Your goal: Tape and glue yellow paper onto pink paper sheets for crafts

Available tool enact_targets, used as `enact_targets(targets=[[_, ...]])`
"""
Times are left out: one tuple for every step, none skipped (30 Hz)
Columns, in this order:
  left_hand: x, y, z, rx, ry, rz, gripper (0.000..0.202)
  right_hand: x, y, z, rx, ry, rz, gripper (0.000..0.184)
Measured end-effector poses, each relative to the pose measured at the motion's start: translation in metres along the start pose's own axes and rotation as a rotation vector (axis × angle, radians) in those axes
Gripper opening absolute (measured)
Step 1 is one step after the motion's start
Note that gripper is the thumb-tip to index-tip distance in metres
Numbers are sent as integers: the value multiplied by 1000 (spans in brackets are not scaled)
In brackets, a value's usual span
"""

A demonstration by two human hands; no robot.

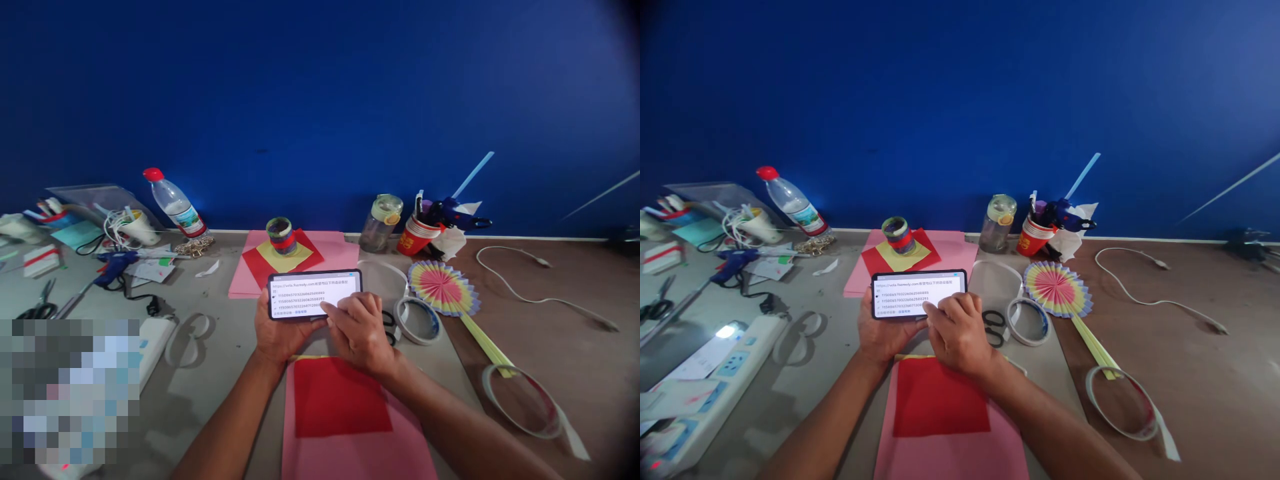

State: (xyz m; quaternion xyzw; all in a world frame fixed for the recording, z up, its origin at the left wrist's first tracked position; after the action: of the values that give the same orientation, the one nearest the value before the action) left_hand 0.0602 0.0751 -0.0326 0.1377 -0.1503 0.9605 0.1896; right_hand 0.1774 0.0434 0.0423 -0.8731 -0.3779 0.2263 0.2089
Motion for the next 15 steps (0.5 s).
enact_targets(targets=[[0,0,0,2,-2,-1,67,1,0,-1,3,1,2,30],[0,0,0,4,-3,1,68,2,0,-1,4,2,6,30],[0,-1,1,5,-3,4,68,3,0,-2,8,1,12,30],[0,-1,2,5,-2,7,68,5,0,-4,13,-1,21,30],[0,-1,2,4,-1,9,68,7,0,-5,20,-3,31,30],[0,-1,3,3,0,10,68,8,0,-6,27,-5,39,30],[0,-1,4,3,0,12,67,9,0,-7,33,-6,42,29],[0,-1,4,3,-2,14,67,9,-1,-7,36,-7,39,28],[-1,-1,4,6,-6,14,66,9,-1,-7,34,-8,32,27],[-1,-1,3,10,-11,12,65,8,-1,-6,28,-8,23,26],[-2,0,3,15,-16,9,64,7,-2,-5,20,-10,16,25],[-2,0,2,20,-20,5,63,7,-2,-4,9,-13,12,25],[-3,0,2,25,-25,1,62,7,-3,-2,-1,-16,11,25],[-4,0,2,28,-28,-4,62,7,-4,-1,-9,-19,14,25],[-5,0,2,29,-31,-7,62,8,-4,-1,-12,-20,19,25]])
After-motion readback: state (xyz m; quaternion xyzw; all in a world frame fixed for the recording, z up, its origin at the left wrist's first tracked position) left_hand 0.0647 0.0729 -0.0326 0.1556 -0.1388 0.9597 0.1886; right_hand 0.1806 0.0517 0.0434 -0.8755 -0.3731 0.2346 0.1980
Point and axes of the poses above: each hand's wrist, its own y-axis away from the middle knuckle, its own z-axis out of the palm, x = y × z, the point moved 8 cm from there along -y, towards the middle knuckle, and after that the axes turned 15 degrees about -x, right-handed, at the moved point
